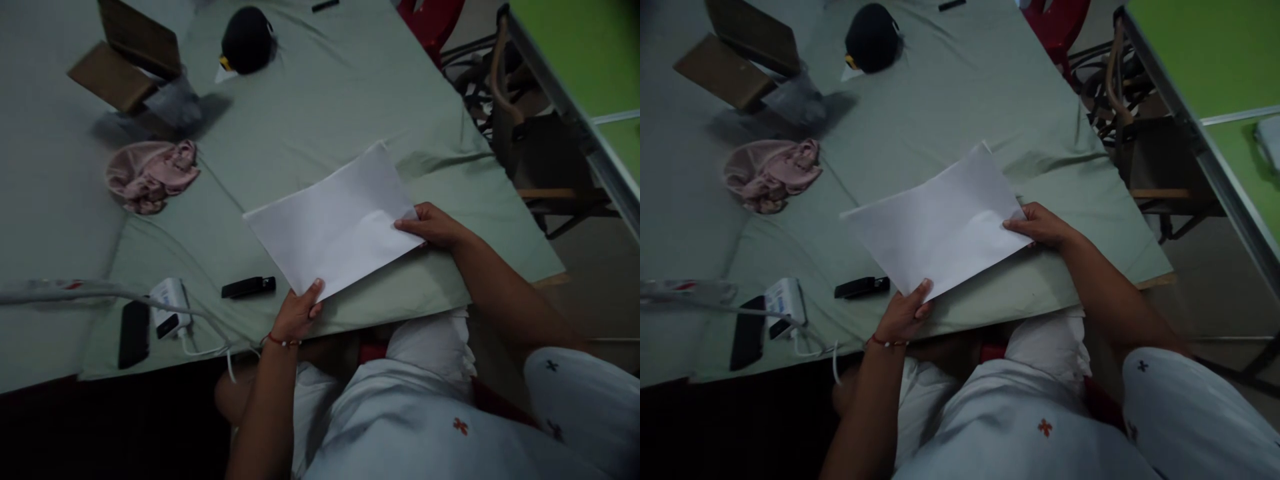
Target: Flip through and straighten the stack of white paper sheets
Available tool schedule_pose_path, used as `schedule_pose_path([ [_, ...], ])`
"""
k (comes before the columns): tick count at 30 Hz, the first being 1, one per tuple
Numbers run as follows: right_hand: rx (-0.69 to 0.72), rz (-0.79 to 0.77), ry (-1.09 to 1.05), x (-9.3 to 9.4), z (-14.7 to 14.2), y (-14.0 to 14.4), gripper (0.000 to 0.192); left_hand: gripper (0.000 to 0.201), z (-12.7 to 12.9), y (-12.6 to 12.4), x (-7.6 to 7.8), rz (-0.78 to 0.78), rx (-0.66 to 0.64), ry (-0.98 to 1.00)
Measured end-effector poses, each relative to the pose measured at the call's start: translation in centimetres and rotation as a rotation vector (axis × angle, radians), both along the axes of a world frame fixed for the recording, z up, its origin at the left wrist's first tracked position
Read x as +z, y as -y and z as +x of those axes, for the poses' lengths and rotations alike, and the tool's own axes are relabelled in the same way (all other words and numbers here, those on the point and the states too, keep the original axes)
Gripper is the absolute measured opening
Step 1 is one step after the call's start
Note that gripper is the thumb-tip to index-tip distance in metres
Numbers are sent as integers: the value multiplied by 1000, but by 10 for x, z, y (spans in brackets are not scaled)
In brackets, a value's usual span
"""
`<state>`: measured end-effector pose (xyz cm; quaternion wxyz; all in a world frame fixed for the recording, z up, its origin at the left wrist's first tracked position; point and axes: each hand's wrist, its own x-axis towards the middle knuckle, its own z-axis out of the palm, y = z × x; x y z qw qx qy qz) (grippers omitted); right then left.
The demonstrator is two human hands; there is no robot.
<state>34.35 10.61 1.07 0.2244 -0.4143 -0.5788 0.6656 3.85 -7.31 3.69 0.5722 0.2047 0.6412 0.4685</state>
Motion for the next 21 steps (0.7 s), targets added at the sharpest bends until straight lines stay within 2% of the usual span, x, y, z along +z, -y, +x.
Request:
schedule_pose_path([
  [5,-90,-34,-78,4,-2,1,41,69,0,1,-1,-40,-40,28],
  [9,1,-134,-81,8,-2,3,44,67,-4,1,-1,-67,-58,31],
  [17,-101,-109,-52,2,-15,1,25,53,-14,0,-5,49,87,-10],
  [21,4,-140,0,3,-12,2,26,49,-13,1,-8,29,147,-1],
])
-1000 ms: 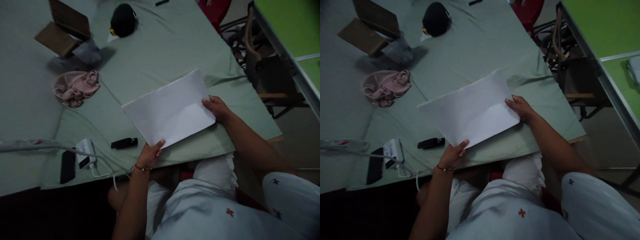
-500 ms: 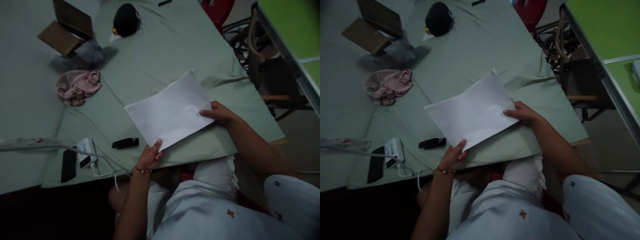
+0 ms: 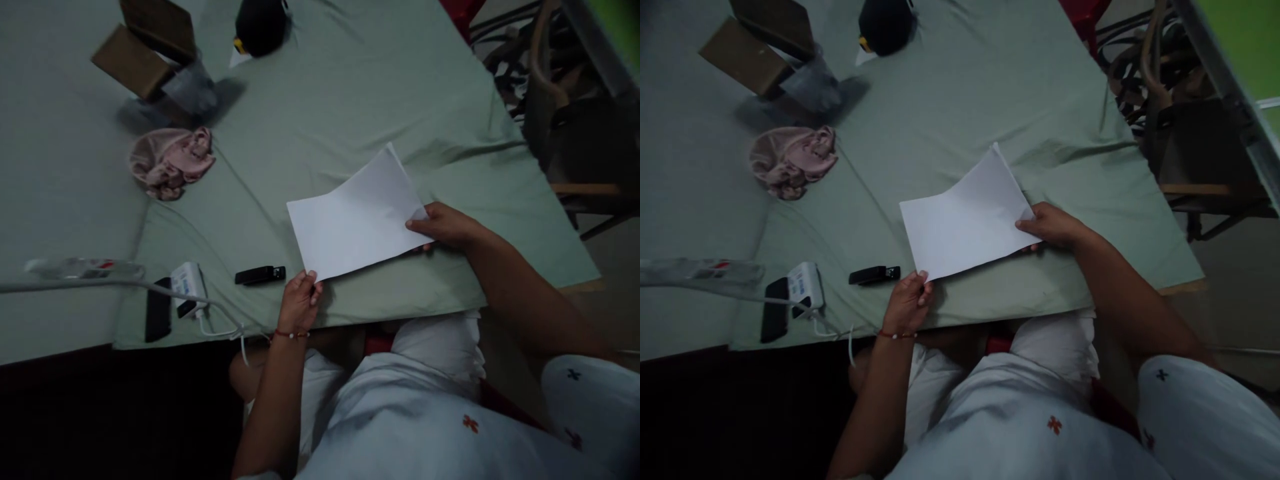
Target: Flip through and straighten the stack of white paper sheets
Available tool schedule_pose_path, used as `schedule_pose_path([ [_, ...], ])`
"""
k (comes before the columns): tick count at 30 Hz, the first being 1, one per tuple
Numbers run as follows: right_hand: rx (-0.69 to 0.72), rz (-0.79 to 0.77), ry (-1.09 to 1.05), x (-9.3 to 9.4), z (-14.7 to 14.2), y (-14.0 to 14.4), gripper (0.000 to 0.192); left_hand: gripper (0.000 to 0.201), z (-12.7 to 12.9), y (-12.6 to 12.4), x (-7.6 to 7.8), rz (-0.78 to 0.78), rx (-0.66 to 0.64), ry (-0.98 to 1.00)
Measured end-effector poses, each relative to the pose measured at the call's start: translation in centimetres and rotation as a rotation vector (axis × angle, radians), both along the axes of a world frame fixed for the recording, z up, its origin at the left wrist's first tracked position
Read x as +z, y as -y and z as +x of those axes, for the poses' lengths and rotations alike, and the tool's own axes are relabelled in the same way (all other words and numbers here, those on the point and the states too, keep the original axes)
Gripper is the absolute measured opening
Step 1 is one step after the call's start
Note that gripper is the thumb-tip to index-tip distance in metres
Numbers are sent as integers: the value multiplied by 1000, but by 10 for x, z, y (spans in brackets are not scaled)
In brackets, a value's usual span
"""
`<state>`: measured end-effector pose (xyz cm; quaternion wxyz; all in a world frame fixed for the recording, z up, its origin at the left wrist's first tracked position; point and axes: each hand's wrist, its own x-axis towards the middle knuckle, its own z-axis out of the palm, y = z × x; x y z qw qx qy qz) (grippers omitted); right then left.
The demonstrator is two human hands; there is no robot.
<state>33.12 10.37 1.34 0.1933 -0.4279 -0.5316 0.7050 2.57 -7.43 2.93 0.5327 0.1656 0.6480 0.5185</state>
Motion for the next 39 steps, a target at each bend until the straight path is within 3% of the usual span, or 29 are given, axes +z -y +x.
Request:
schedule_pose_path([
  [4,46,-21,41,2,3,0,33,49,-3,1,-1,-1,25,63],
  [10,-125,-50,31,9,5,-4,41,50,-7,8,-3,39,57,52],
  [15,-242,-27,17,15,4,-5,36,28,-19,28,-8,159,150,-424],
  [19,-204,-36,17,25,-14,6,33,13,-38,45,-14,208,294,-838],
  [23,-152,-36,-31,29,-42,20,33,15,-54,58,-18,160,370,-1146],
  [27,-87,-50,-56,24,-63,28,29,37,-61,62,-22,161,289,-1345],
  [33,-102,-91,-4,20,-84,36,24,77,-74,55,-31,197,103,-1420],
  [39,-177,-89,-57,11,-94,41,23,87,-77,47,-38,168,-47,-1412],
])
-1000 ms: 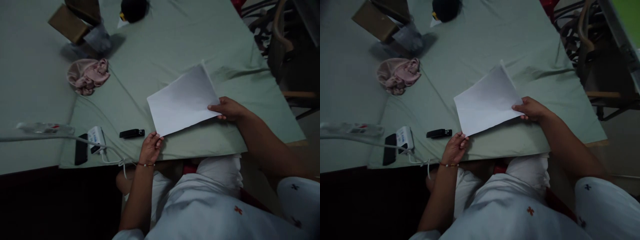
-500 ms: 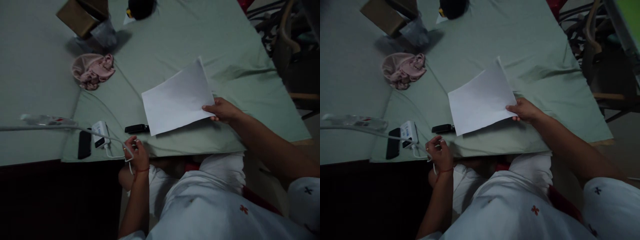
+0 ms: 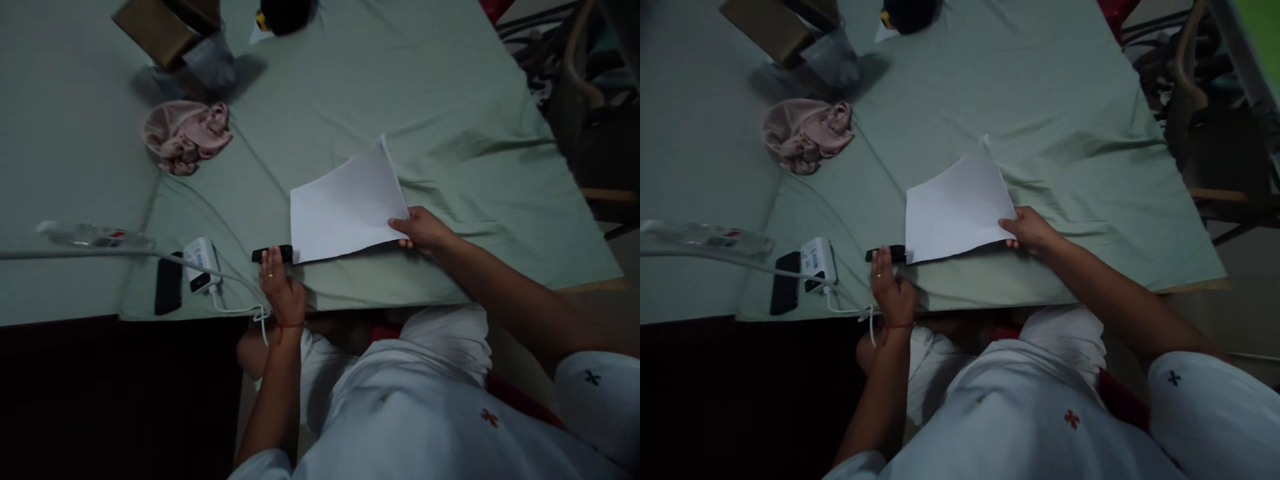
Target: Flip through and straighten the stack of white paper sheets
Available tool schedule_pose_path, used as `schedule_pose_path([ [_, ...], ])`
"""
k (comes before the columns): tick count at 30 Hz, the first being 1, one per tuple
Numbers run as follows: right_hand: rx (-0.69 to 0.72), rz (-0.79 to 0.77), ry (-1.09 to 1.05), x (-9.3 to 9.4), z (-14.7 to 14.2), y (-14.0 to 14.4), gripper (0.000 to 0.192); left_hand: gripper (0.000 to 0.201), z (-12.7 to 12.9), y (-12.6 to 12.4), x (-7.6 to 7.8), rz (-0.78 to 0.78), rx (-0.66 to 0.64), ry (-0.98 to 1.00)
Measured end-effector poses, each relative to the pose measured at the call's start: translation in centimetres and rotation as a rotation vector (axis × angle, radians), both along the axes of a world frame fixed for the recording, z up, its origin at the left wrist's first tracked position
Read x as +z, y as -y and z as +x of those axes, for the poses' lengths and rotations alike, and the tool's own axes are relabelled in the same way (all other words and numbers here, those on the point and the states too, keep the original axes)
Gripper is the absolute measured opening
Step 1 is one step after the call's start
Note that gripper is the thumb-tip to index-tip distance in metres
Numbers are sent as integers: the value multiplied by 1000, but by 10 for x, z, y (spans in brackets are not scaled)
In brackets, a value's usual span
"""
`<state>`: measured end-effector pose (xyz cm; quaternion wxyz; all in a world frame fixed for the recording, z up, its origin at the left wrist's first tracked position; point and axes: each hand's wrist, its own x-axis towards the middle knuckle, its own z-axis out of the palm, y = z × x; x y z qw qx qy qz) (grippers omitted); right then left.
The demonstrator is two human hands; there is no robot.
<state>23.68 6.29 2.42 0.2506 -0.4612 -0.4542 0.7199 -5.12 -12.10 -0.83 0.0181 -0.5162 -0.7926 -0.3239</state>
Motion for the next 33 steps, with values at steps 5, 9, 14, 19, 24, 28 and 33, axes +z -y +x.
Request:
schedule_pose_path([
  [5,-41,-25,43,-4,-3,2,17,89,8,2,-1,-53,4,-10],
  [9,-6,-5,44,-7,-5,4,20,87,10,3,1,-96,-5,-21],
  [14,-63,213,138,-11,-9,2,19,81,3,2,0,-104,-56,-40],
  [19,-73,260,155,-11,7,-7,19,86,8,5,-6,-41,-34,-7],
  [24,-98,273,181,-6,65,-3,31,68,31,16,-2,127,17,-35],
  [28,-178,202,141,-2,114,19,40,40,53,13,3,226,-94,228],
  [33,-232,131,150,-6,141,35,48,50,77,-26,13,181,-108,1018],
])
